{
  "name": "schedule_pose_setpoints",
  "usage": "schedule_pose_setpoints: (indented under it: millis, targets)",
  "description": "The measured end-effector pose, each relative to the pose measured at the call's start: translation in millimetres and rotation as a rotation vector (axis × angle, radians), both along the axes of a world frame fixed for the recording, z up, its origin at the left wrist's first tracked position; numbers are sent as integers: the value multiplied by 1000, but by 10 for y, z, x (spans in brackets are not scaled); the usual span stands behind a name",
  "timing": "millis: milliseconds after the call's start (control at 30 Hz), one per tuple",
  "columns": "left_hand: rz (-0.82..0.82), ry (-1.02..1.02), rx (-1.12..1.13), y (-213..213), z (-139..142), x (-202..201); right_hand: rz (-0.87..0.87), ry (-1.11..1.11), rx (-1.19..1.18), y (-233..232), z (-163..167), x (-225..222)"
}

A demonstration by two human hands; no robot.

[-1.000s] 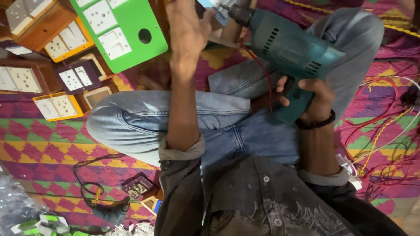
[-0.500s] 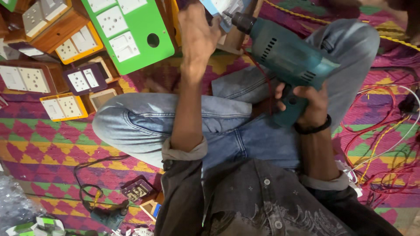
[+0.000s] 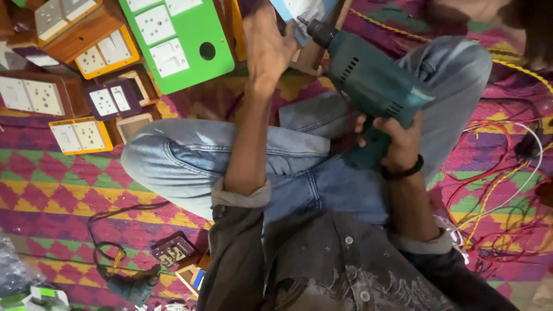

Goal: The person uses a corded electric drill to fasten screws into the wooden frames of small electrical panels. They handle multiple panels of different colors, drilling into the corners to secure the components.

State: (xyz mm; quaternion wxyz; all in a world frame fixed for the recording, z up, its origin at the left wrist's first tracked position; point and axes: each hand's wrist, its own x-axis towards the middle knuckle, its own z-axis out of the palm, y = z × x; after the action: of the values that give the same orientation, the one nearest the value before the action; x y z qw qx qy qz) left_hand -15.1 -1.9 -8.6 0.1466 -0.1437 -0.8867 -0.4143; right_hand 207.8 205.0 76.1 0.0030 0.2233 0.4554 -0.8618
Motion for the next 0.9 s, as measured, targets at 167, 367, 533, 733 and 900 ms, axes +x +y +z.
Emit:
schedule_pose_setpoints:
  millis: [167,367,533,733,900]
  targets:
    - [-111,-114,141,-56,140,-13,-25,40,-218,-10,64,-26]
    - [-78,-357,181,-8,34,-12,-32,-110,-171,14,73,-39]
    - [-129,-76,103,-58,-97,0,-33,-57,-201,80,-201,70]
    - [-240,-41,280,-85,85,-91,-25,-86,-163,150,-384,-70]
    - [-106,-258,115,-50,142,-135,-34,-105,-133,137,-382,-113]
